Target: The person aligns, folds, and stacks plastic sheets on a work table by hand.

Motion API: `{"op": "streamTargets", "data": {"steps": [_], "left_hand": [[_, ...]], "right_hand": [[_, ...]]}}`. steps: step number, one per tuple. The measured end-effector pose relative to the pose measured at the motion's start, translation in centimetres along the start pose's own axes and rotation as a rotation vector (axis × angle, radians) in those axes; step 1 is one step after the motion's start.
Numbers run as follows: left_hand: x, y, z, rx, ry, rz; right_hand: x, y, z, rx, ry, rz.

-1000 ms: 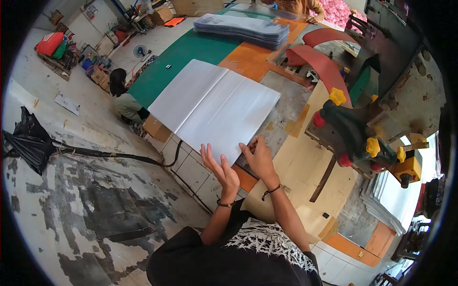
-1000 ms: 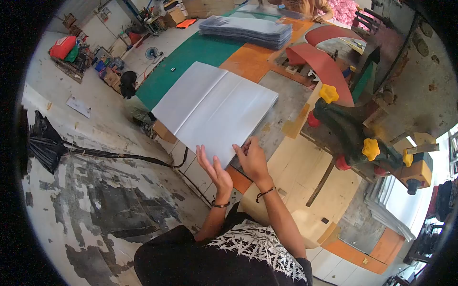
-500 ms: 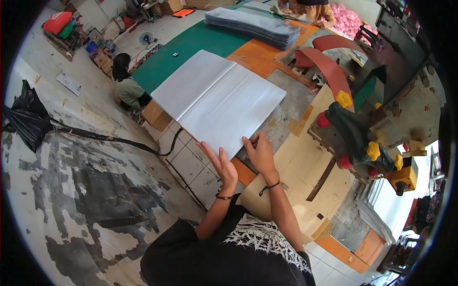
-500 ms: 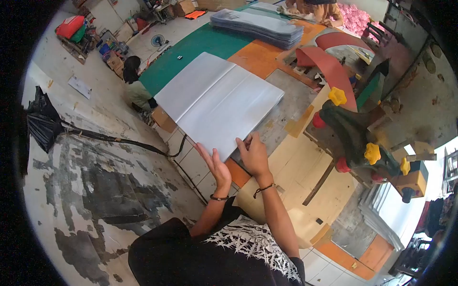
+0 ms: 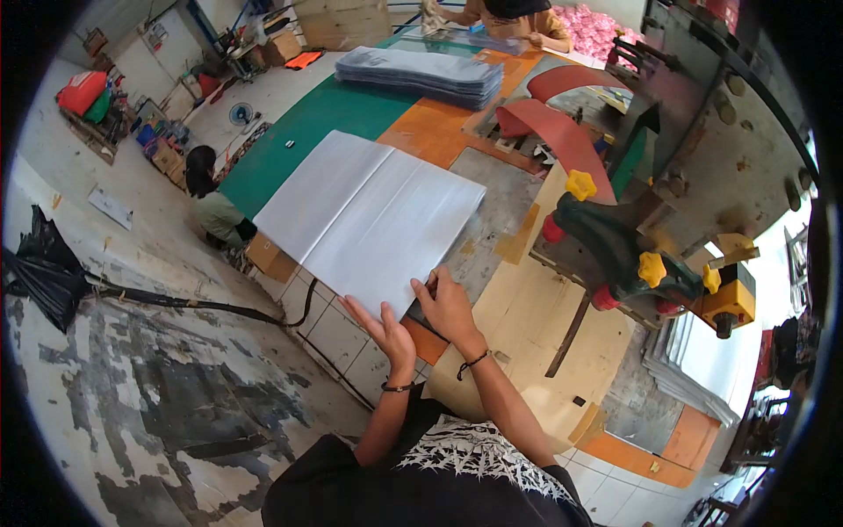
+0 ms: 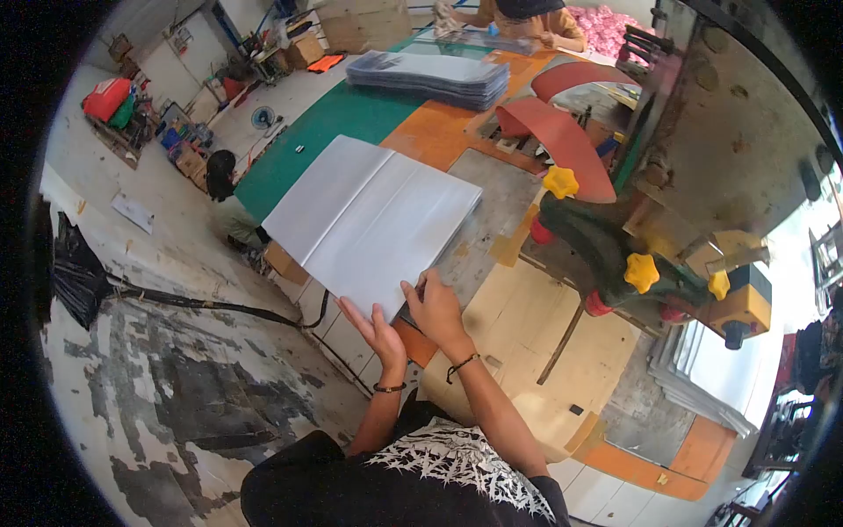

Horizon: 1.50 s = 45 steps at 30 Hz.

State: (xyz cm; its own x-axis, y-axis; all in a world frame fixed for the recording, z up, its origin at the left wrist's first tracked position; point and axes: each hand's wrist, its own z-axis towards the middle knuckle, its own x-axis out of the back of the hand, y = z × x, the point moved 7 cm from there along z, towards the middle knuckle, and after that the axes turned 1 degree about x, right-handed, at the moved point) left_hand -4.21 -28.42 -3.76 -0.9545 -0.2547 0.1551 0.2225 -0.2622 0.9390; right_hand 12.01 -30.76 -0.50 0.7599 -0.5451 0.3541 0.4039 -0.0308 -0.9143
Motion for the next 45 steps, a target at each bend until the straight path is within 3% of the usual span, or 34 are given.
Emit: {"op": "streamTargets", "data": {"steps": [4,8,11,12,13,14,15,16,17,18,19,20,21,22,23,28,35,39,43,45], "left_hand": [[0.2,0.3,-0.2,0.001,-0.021,-0.024],[-0.1,0.1,0.0,0.01,-0.006,-0.059],[0.1,0.7,0.0,0.018,-0.006,-0.029],[0.1,0.5,0.1,0.006,-0.013,-0.001],[0.1,0.4,0.0,-0.002,-0.02,0.026],[0.1,0.4,-0.1,-0.002,-0.02,0.026],[0.1,0.6,0.0,-0.001,-0.018,0.026],[0.1,0.7,-0.1,-0.001,-0.018,0.029],[0.1,0.7,-0.2,0.007,-0.012,0.043],[0.1,0.7,-0.1,0.01,-0.014,0.058],[0.2,0.8,-0.1,0.007,-0.025,0.072],[0.5,0.7,-0.1,0.032,-0.008,0.051],[0.6,0.5,-0.2,0.054,0.003,0.022],[0.1,0.4,-0.1,0.076,0.012,-0.018],[0.1,0.4,0.0,0.072,0.017,-0.024],[0.4,0.0,0.3,-0.068,0.022,0.136],[0.1,-0.5,0.9,0.054,-0.038,0.01],[1.6,1.0,1.5,0.191,-0.012,0.0],[2.1,6.9,1.5,-0.474,0.085,0.356],[-0.2,12.8,-1.8,-0.436,-0.143,0.037]], "right_hand": [[1.2,-3.6,-1.3,0.035,-0.12,0.151],[10.1,-15.9,-5.9,0.136,-0.434,0.297],[17.0,-16.9,-12.5,0.526,-0.988,0.353],[20.6,-17.0,-14.0,0.735,-0.949,0.383],[24.4,-15.4,-15.2,0.756,-0.79,0.501],[29.5,-12.8,-16.6,0.746,-0.275,0.424],[35.4,-8.8,-19.0,0.523,0.344,0.268],[40.1,-4.5,-22.8,0.244,0.729,0.228],[44.3,-3.9,-23.6,-0.017,1.04,-0.184],[46.9,-4.9,-22.8,-0.005,0.922,-0.557],[52.0,0.6,-24.1,-0.061,1.04,-0.458],[55.0,4.9,-24.0,-0.174,0.901,-0.446],[55.3,7.2,-23.7,-0.07,0.836,-0.714],[55.1,10.0,-23.6,-0.166,0.838,-0.906],[53.3,11.4,-22.4,-0.463,0.66,-1.325],[49.2,7.9,-20.5,-0.553,0.595,-1.242],[47.7,7.4,-21.2,-0.562,0.514,-1.142],[45.9,6.5,-22.8,-0.561,0.338,-1.125],[44.5,6.0,-23.6,-0.621,0.296,-1.099],[44.0,6.1,-23.5,-0.645,0.325,-1.098]]}}
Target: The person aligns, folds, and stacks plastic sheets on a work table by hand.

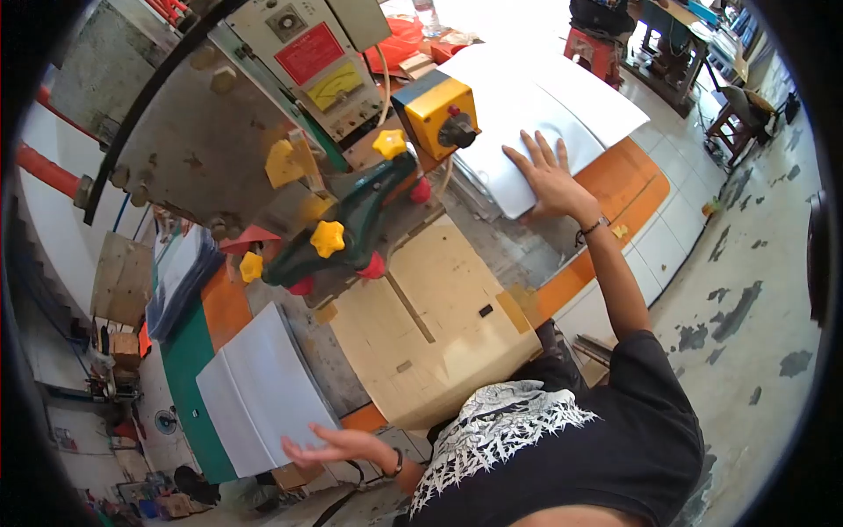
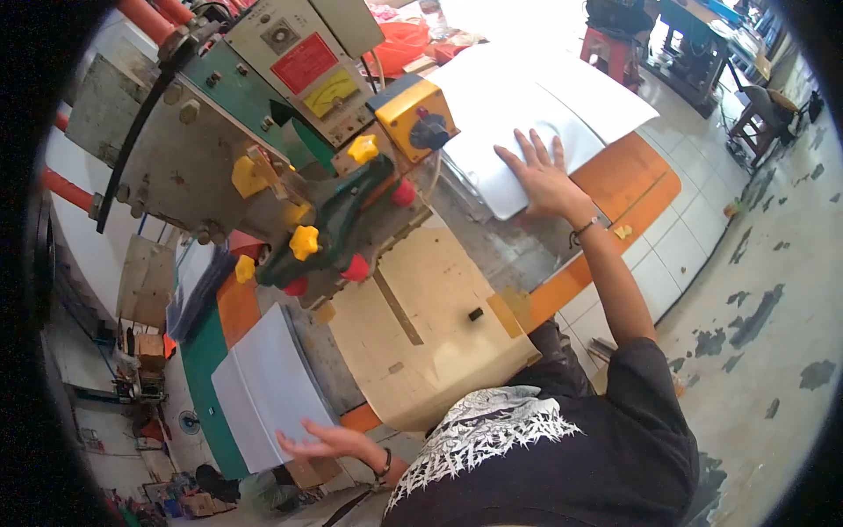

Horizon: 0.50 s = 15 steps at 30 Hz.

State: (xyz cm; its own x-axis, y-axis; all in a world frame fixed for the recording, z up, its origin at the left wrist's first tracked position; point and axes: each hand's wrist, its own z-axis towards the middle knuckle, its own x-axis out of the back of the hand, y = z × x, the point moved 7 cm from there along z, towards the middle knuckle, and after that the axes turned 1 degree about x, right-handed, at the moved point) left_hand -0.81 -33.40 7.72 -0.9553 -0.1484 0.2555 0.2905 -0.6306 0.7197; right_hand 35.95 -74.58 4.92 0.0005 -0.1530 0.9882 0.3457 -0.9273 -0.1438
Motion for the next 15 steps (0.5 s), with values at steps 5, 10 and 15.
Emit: {"op": "streamTargets", "data": {"steps": [5,10,15], "left_hand": [[-9.5,11.8,-10.0,-0.471,-1.035,-0.802],[-18.0,14.6,-26.0,0.807,-1.871,-1.134],[-19.0,17.4,-28.1,1.346,-1.952,-1.232]], "right_hand": [[-0.4,-0.9,-1.3,-0.078,0.039,-0.068],[-0.3,-2.1,-7.3,0.006,-0.055,0.131],[-2.8,-7.6,-15.1,0.027,-0.179,0.139]]}}
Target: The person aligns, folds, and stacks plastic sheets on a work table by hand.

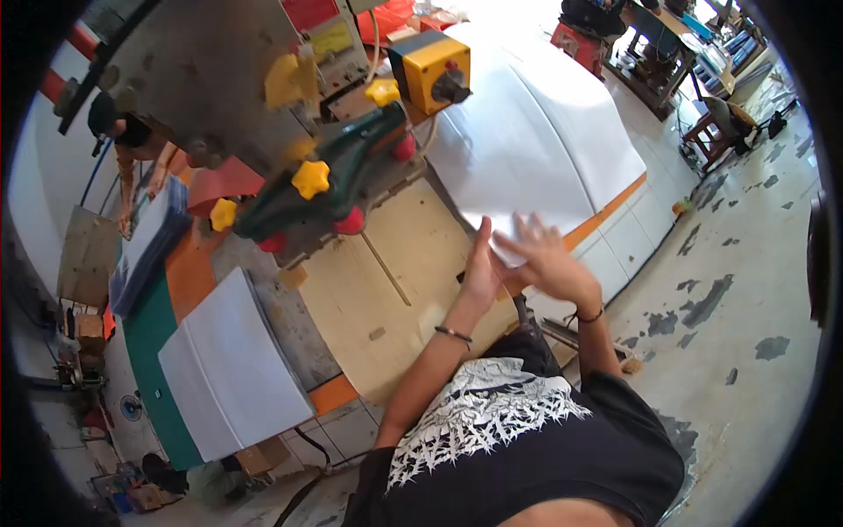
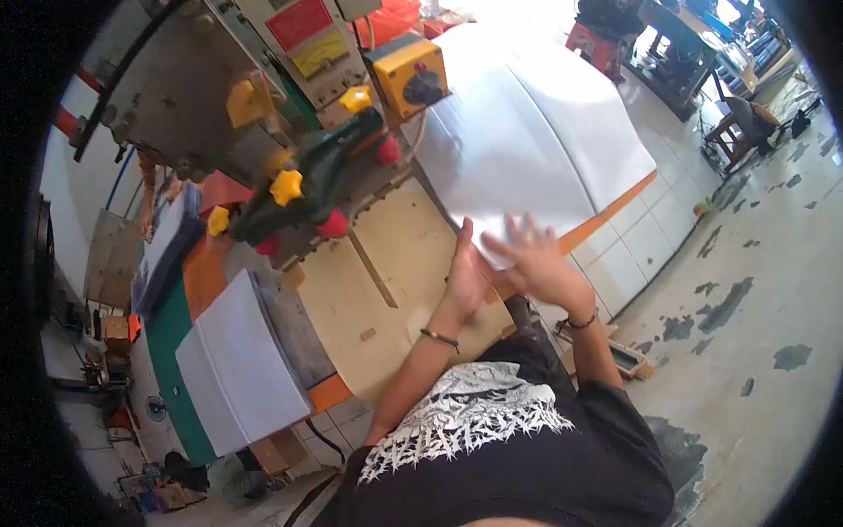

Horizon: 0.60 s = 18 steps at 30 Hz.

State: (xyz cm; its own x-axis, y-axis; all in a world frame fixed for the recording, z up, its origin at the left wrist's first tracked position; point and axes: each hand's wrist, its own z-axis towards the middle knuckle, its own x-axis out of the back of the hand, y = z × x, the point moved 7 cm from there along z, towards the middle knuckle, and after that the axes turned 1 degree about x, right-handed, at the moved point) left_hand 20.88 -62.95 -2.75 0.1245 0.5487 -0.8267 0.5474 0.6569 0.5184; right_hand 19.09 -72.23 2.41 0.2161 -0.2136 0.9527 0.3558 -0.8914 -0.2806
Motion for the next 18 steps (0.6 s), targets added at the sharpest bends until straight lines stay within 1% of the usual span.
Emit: {"op": "streamTargets", "data": {"steps": [1,3,5,6,7,9,10,11,13,15,16,18], "left_hand": [[0.6,-0.5,-0.4,0.113,0.106,-0.058],[2.0,-0.6,-0.4,-0.005,0.139,0.006],[2.9,-0.6,-0.1,-0.1,0.154,0.048],[2.9,-0.3,-0.1,-0.15,0.156,0.073],[3.0,-0.7,-0.3,-0.112,0.156,0.044],[1.5,-0.1,-1.1,-0.05,0.149,-0.013],[2.5,-0.3,-1.1,-0.046,0.244,0.046],[2.9,-0.8,-1.0,0.019,0.182,-0.024],[2.8,-0.5,-1.0,-0.085,0.202,-0.077],[1.9,0.1,-1.6,-0.12,0.215,0.011],[1.3,0.6,-1.5,-0.143,0.213,0.058],[2.0,-0.2,-1.2,-0.151,0.188,0.043]], "right_hand": [[-0.5,-1.1,-1.7,0.124,0.017,0.121],[-0.1,-1.0,-3.1,0.36,-0.103,0.315],[1.6,0.5,-2.6,0.129,-0.071,0.734],[1.5,0.5,-2.5,0.097,-0.043,0.723],[1.3,0.6,-2.3,0.065,-0.015,0.713],[-0.1,-0.6,-1.2,0.182,0.048,0.256],[-0.3,-2.8,-2.6,0.408,-0.054,0.289],[1.1,-4.3,-3.1,0.473,-0.207,0.451],[1.8,-3.1,-3.9,0.502,-0.676,0.813],[4.0,0.7,-2.0,0.155,-0.22,0.723],[5.6,1.6,-0.8,0.053,0.134,0.547],[4.8,1.7,1.1,0.085,0.337,0.271]]}}
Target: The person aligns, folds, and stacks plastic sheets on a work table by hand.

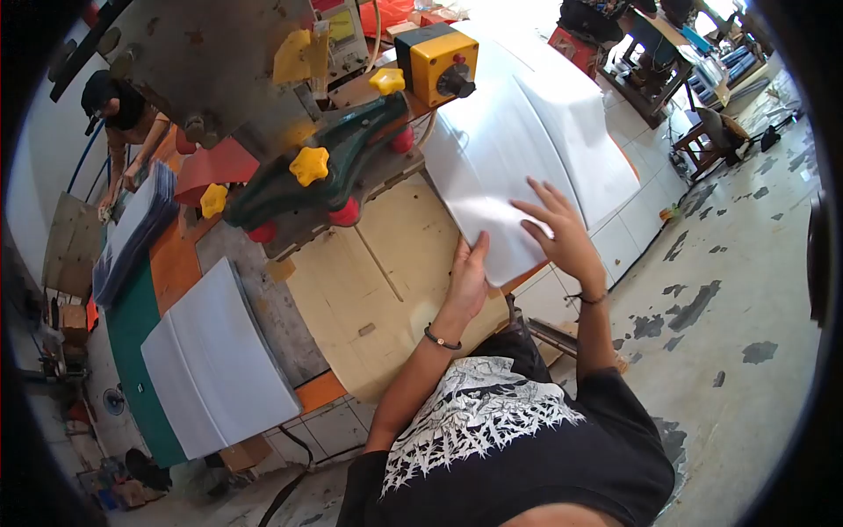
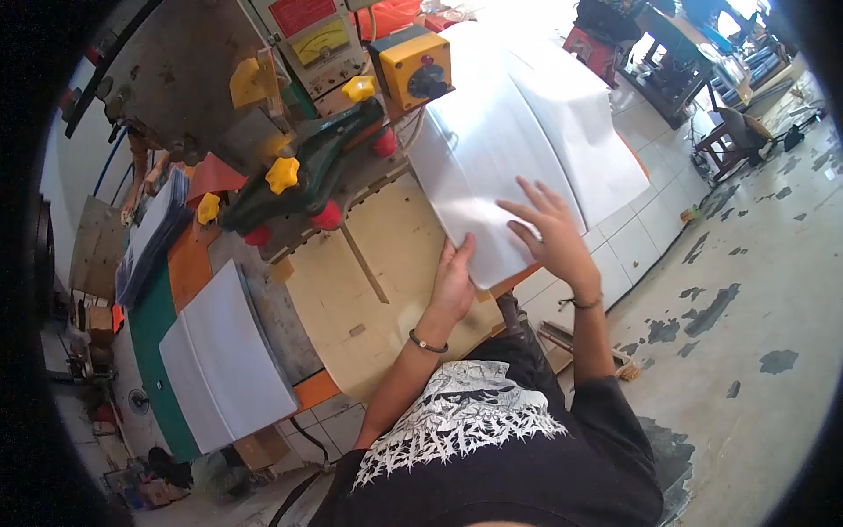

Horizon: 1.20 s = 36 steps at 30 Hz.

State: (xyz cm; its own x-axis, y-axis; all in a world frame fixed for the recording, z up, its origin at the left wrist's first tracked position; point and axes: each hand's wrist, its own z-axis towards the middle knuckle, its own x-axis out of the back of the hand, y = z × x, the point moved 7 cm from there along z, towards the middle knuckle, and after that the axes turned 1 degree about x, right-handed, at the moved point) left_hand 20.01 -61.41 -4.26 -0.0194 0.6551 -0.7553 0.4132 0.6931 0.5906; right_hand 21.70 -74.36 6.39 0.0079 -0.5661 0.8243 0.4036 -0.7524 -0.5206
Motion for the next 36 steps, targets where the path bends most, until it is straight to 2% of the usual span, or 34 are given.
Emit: {"op": "streamTargets", "data": {"steps": [1,2,5,7,9,12,13,15,17,19,21,22,24,25,26,27,28,31,33,35,36], "left_hand": [[0.3,-0.2,0.4,-0.01,-0.015,-0.005],[0.3,-0.1,0.5,-0.033,-0.035,0.053],[0.5,-0.7,-0.1,-0.066,-0.093,0.212],[0.5,-0.8,-0.2,-0.093,-0.138,0.301],[0.4,-0.8,-0.6,-0.1,-0.117,0.33],[1.0,-1.4,0.4,-0.089,-0.078,0.286],[1.8,-2.0,0.5,-0.077,-0.051,0.259],[1.9,-2.0,0.3,-0.085,-0.061,0.292],[2.0,-2.2,0.4,-0.114,-0.093,0.327],[1.6,-1.5,0.4,-0.16,-0.106,0.327],[1.2,-1.3,0.5,-0.159,-0.1,0.305],[1.2,-1.3,0.7,-0.139,-0.084,0.285],[1.7,-2.2,1.2,-0.149,-0.109,0.246],[1.9,-2.6,1.2,-0.136,-0.108,0.231],[1.9,-2.7,1.2,-0.126,-0.109,0.217],[2.1,-2.7,1.2,-0.116,-0.11,0.202],[2.0,-2.7,1.0,-0.094,-0.096,0.19],[1.3,-3.0,0.8,-0.031,-0.144,0.261],[0.3,-2.6,0.2,0.002,-0.169,0.259],[-0.1,-1.8,-0.1,0.055,-0.204,0.342],[-0.3,-1.5,-0.5,0.062,-0.159,0.328]], "right_hand": [[-0.4,0.5,0.5,0.057,0.094,-0.137],[-2.0,2.0,0.7,-0.032,-0.054,-0.185],[-1.0,8.7,1.6,-0.176,0.089,-0.486],[1.6,14.8,1.3,-0.588,0.166,-0.522],[4.2,21.2,1.1,-0.876,0.212,-0.495],[4.5,20.7,4.4,-0.64,0.34,-0.278],[3.5,18.5,6.1,-0.436,0.3,-0.287],[1.9,9.0,8.3,-0.015,0.216,-0.286],[-0.3,6.9,10.5,0.049,0.118,-0.424],[-0.9,8.3,12.6,0.061,0.094,-0.586],[1.3,12.5,14.6,0.043,0.252,-0.619],[2.9,15.7,15.5,-0.159,0.262,-0.693],[5.8,27.5,15.2,0.009,0.471,-0.923],[7.5,31.8,13.4,-0.193,0.379,-0.888],[9.2,32.8,10.7,-0.378,0.581,-0.349],[8.8,36.9,7.8,-0.593,0.59,-0.377],[8.8,37.5,5.5,-0.892,0.336,-0.403],[9.5,32.1,1.8,-0.837,0.373,-0.461],[9.6,31.6,-0.8,-0.825,0.432,-0.487],[9.3,34.4,-3.9,-0.807,0.489,-0.383],[8.8,36.1,-5.8,-0.81,0.622,-0.243]]}}
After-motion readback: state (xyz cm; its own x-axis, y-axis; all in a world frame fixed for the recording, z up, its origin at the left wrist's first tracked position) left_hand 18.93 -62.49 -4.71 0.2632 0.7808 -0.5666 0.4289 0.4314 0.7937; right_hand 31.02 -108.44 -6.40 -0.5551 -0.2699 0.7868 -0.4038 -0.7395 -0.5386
